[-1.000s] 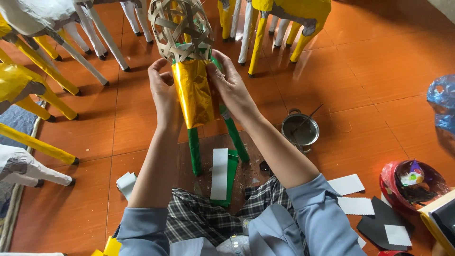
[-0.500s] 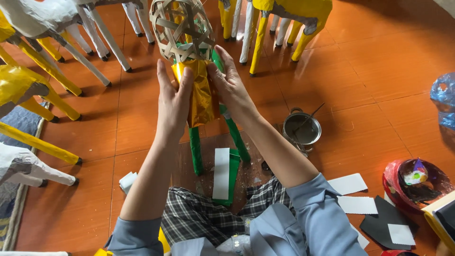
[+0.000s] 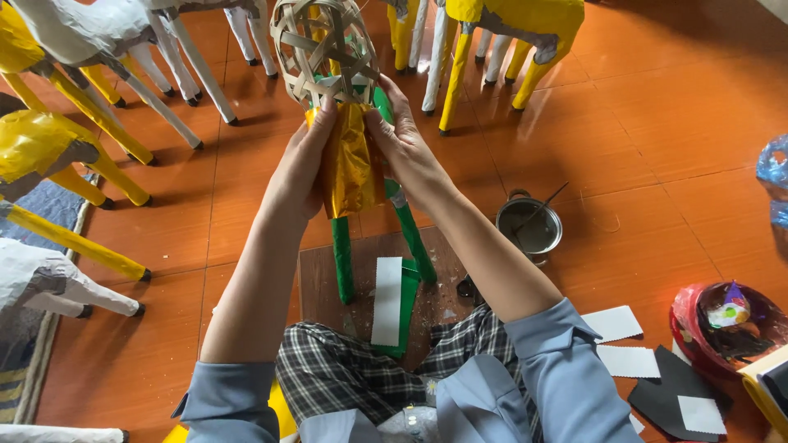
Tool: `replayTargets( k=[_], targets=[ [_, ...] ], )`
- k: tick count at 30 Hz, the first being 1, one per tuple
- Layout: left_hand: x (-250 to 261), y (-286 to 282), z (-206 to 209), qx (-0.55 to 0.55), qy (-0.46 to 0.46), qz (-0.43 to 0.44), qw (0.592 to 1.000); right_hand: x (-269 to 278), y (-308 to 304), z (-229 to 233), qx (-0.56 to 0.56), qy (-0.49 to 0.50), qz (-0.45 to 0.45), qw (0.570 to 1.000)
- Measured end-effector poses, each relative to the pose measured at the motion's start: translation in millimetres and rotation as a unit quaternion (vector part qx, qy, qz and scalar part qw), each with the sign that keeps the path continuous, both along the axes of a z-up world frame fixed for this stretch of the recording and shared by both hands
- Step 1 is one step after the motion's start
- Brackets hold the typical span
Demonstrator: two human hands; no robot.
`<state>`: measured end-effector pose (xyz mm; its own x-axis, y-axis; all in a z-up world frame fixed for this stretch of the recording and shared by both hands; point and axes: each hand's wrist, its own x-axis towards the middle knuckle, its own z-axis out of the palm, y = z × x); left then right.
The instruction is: Decorate a woven animal sculpture by applying colored paper strips and foil
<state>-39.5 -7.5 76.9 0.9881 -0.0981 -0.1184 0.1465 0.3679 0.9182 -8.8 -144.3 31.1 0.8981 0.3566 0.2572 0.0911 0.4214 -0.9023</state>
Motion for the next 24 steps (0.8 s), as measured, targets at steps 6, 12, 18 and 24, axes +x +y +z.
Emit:
replayTargets(
  k=[6, 12, 18, 24],
  targets=[
    [13, 13, -19, -0.07, -0.031, -0.052, 0.996, 4, 0, -3, -0.024, -0.029, 0.003, 0.999],
    [19, 13, -29, -0.132, -0.048, -0.046, 0.989, 10, 5, -6, 0.014, 0.021, 0.012, 1.0],
    [18, 21, -21, -0.152, -0.065, -0.043, 0.985, 2, 2, -6, 0.07, 0.103, 0.061, 0.99],
    [21, 42, -9, -0.181, -0.052, 0.01, 0.982, -15, 1, -16, -0.003, 0.079, 0.003, 0.997]
  ],
)
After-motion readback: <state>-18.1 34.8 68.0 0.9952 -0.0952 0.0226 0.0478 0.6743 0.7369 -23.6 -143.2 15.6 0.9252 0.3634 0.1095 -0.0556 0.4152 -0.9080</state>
